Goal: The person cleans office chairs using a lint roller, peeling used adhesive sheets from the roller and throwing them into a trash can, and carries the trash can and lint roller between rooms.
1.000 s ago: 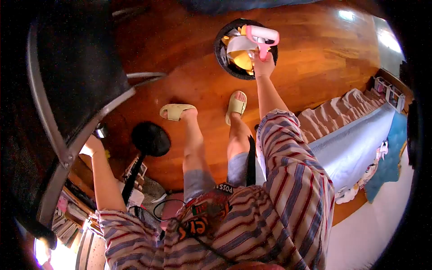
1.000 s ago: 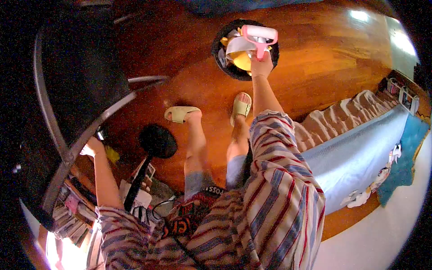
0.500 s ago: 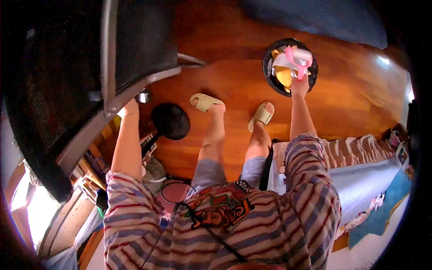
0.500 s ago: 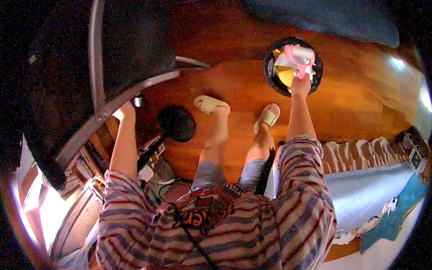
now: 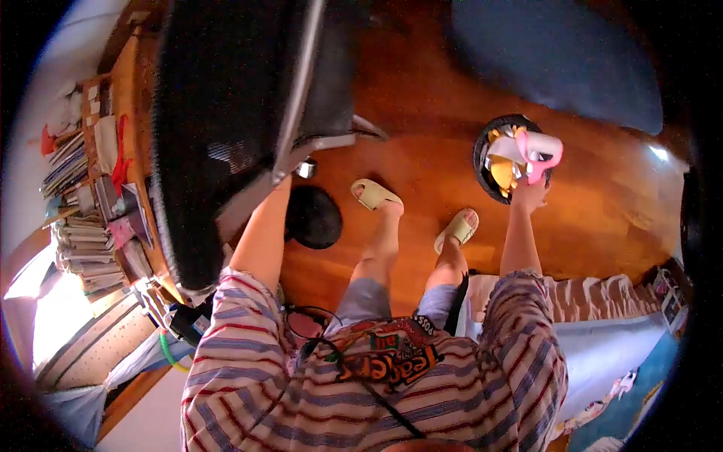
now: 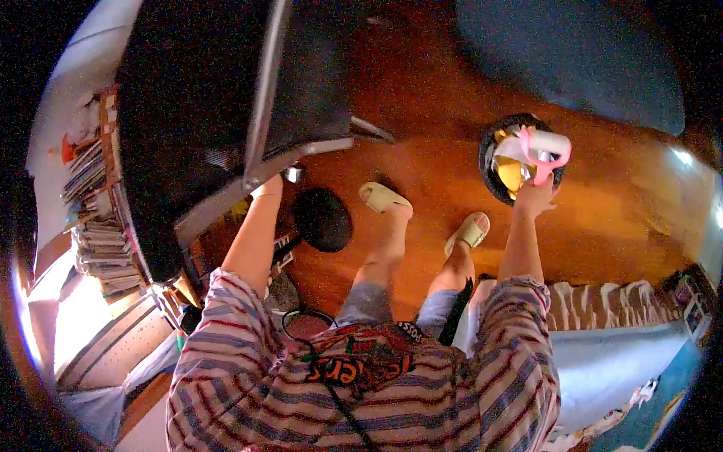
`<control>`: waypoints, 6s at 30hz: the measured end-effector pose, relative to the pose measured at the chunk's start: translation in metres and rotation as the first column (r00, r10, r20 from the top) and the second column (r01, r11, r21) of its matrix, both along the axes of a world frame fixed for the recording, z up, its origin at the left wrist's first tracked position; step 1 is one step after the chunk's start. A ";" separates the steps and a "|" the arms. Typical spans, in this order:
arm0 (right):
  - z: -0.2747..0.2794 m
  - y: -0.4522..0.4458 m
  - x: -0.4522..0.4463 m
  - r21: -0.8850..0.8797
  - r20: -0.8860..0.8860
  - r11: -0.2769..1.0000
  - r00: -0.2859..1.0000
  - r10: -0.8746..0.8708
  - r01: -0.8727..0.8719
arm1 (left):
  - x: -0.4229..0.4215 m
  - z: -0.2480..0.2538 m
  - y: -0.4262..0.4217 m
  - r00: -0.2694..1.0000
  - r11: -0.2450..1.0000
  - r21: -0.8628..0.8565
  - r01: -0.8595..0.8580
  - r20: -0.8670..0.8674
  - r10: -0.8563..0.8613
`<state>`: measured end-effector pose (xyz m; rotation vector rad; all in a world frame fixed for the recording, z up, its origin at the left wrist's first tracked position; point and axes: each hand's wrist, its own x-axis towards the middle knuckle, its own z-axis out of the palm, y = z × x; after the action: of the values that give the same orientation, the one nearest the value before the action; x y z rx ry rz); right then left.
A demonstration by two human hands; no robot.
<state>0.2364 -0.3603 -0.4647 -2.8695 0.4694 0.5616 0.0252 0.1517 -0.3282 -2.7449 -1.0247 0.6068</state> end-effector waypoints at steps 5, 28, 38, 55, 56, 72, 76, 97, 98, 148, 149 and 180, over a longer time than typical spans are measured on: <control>0.023 0.012 0.000 0.078 0.148 0.997 0.989 -0.008 -0.004 | -0.005 0.005 -0.009 0.980 0.997 0.060 0.044 0.190 -0.055; 0.348 0.177 0.068 0.999 0.034 0.036 0.999 -0.031 -0.032 | -0.021 0.067 0.031 -0.550 -0.008 -0.953 0.302 -0.181 0.815; 0.455 0.299 0.044 0.928 0.085 0.354 0.991 0.101 -0.116 | -0.016 0.085 0.044 -0.418 -0.310 -0.760 0.572 -0.595 0.687; 0.437 0.372 -0.121 0.933 0.359 -0.097 0.868 0.344 -0.347 | -0.228 0.097 0.059 -0.739 -0.187 -0.882 0.432 -0.465 0.487; 0.439 0.382 -0.122 0.937 0.349 -0.149 0.839 0.417 -0.316 | -0.237 0.092 0.069 -0.722 -0.179 -0.864 0.470 -0.494 0.484; 0.422 0.374 -0.121 0.975 0.021 -0.219 0.973 0.229 0.031 | -0.246 0.158 0.076 -0.809 -0.084 -0.954 -0.287 0.195 0.554; 0.341 0.276 -0.071 0.989 -0.127 -0.084 0.991 -0.029 0.124 | -0.251 0.105 0.010 -0.960 -0.364 -0.919 -0.149 0.045 0.278; 0.224 0.101 -0.065 0.957 -0.019 0.282 0.949 0.316 -0.074 | 0.102 0.162 -0.313 0.544 -0.097 -0.942 -0.322 -0.268 0.795; 0.218 0.094 -0.057 0.876 -0.266 0.453 0.949 0.168 0.166 | 0.105 0.157 -0.309 0.511 -0.117 -0.945 -0.305 -0.266 0.818; 0.130 -0.437 -0.051 0.610 -0.576 -0.638 -0.290 -0.764 0.470 | 0.449 0.257 -0.572 0.794 -0.282 -0.958 -0.053 -0.211 0.571; 0.139 -0.449 -0.046 0.618 -0.590 -0.677 -0.333 -0.735 0.399 | 0.467 0.257 -0.583 0.805 -0.321 -0.946 -0.038 -0.219 0.551; 0.142 -0.470 0.173 0.618 -0.549 -0.619 -0.298 -0.781 0.484 | 0.465 0.260 -0.566 0.759 0.018 -0.956 -0.291 -0.219 0.614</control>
<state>0.4093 -0.8303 -0.3228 -0.5868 1.6606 -0.2077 0.4899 -0.4144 -0.0679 -3.4845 -2.4115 1.4979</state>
